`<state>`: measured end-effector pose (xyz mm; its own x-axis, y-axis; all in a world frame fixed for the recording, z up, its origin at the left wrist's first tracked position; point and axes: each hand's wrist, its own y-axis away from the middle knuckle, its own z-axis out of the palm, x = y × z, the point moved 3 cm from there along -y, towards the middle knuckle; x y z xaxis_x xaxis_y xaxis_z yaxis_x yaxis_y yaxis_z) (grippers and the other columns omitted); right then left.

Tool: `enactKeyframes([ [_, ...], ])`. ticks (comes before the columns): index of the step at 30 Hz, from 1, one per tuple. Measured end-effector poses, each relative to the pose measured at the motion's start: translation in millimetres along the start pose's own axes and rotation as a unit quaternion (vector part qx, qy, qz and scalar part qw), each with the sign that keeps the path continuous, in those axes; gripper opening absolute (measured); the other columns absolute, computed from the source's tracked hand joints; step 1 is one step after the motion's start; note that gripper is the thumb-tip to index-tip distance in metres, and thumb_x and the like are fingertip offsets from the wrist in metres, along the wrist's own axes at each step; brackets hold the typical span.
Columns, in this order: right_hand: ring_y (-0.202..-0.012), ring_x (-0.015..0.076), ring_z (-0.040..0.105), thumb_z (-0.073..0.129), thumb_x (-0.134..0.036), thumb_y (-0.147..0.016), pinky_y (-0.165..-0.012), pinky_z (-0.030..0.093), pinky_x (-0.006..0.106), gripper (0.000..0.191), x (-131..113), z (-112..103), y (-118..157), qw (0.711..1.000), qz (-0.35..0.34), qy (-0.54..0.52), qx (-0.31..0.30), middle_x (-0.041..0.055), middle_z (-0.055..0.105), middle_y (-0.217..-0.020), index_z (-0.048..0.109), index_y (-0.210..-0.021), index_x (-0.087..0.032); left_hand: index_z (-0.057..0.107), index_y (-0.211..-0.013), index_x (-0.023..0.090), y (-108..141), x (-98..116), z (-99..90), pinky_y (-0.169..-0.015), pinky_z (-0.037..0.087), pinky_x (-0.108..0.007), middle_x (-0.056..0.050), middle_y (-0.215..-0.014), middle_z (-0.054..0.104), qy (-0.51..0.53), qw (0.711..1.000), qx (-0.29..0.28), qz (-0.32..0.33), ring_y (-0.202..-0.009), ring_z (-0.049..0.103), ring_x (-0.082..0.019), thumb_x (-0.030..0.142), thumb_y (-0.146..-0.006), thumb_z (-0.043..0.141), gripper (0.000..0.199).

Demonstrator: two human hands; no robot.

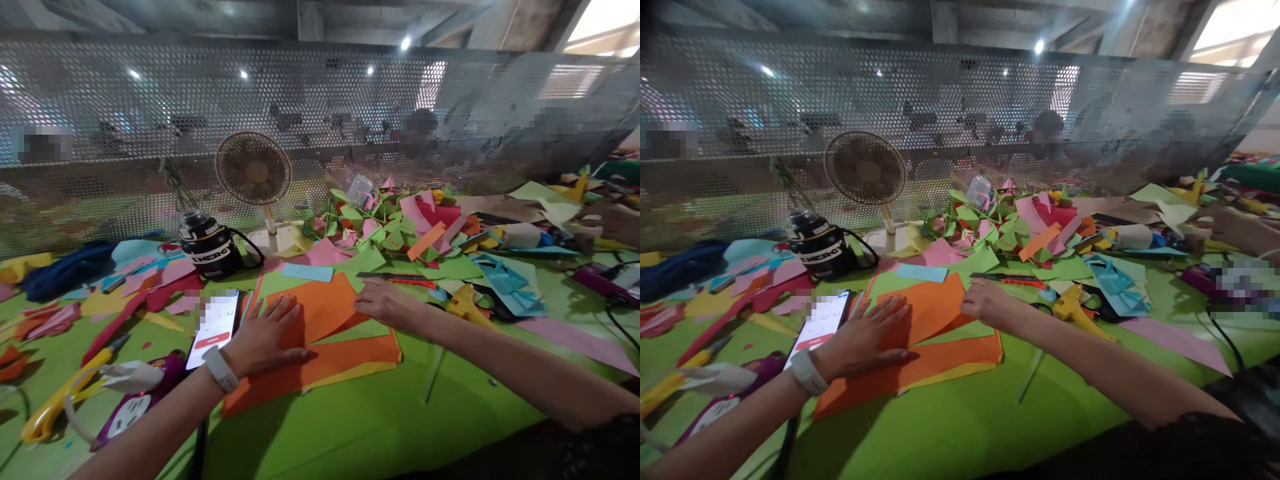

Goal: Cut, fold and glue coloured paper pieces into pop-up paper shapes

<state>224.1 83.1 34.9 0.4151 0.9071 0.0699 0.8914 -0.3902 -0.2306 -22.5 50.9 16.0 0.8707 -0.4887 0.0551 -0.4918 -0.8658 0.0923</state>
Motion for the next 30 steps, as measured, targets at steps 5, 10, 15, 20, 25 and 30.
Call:
enactKeyframes([
  [5,-0.085,0.0183,0.057,0.051,-0.013,-0.088,-0.082,0.043,0.035,0.018,-33.7,-16.7,9.9,0.993,0.003,0.029,0.116,0.0071,0.068,-0.088,0.068,-0.086,-0.017,0.050,-0.129,0.025,7.7,43.5,0.7,-0.102,0.035,-0.052,-0.010,-0.135,0.053,0.032,0.994,0.086,0.060,-0.124,0.048,-0.029,0.042,-0.090,0.045,0.042],
  [10,-0.091,0.0196,0.058,0.054,-0.021,-0.088,-0.082,0.044,0.036,0.015,-46.1,-11.6,21.7,0.985,0.061,-0.057,0.154,0.0080,0.067,-0.096,0.069,-0.091,-0.018,0.064,-0.108,0.023,18.8,55.2,7.4,-0.080,0.052,-0.034,-0.007,-0.107,0.069,0.106,0.983,0.119,0.086,-0.094,0.064,-0.021,0.018,-0.091,0.041,0.028],
  [15,-0.090,0.0197,0.061,0.055,-0.020,-0.087,-0.080,0.045,0.036,0.013,-29.5,9.7,27.7,0.972,0.122,-0.157,0.123,0.0084,0.068,-0.097,0.068,-0.084,-0.019,0.066,-0.106,0.026,30.5,45.1,10.6,-0.077,0.053,-0.032,-0.005,-0.108,0.068,0.186,0.967,0.150,0.091,-0.095,0.063,-0.020,0.025,-0.092,0.044,0.026],
  [20,-0.078,0.0160,0.061,0.053,-0.031,-0.090,-0.072,0.047,0.029,0.020,-25.0,13.3,20.9,0.943,0.196,-0.262,0.065,0.0058,0.068,-0.082,0.064,-0.082,-0.016,0.067,-0.076,0.022,29.3,37.5,10.6,-0.078,0.053,-0.032,-0.006,-0.100,0.068,0.294,0.937,0.188,-0.008,-0.092,0.063,-0.020,0.036,-0.090,0.048,0.028],
  [25,-0.087,0.0201,0.062,0.047,-0.033,-0.092,-0.075,0.050,0.033,0.024,-31.0,12.3,14.5,0.948,0.229,-0.207,0.074,0.0111,0.067,-0.096,0.062,-0.097,-0.014,0.061,-0.069,0.020,22.0,34.3,12.6,-0.075,0.050,-0.035,-0.007,-0.094,0.065,0.252,0.949,0.182,-0.053,-0.087,0.060,-0.020,0.035,-0.091,0.043,0.032],
  [30,-0.125,0.0250,0.044,0.042,-0.030,-0.094,-0.103,0.038,0.044,0.040,-47.8,16.1,14.4,0.988,0.100,-0.083,0.086,0.0141,0.054,-0.131,0.049,-0.130,-0.012,0.057,-0.069,0.019,18.2,28.6,13.2,-0.075,0.047,-0.035,-0.007,-0.090,0.060,0.218,0.956,0.178,-0.079,-0.084,0.057,-0.020,0.035,-0.091,0.042,0.031],
])
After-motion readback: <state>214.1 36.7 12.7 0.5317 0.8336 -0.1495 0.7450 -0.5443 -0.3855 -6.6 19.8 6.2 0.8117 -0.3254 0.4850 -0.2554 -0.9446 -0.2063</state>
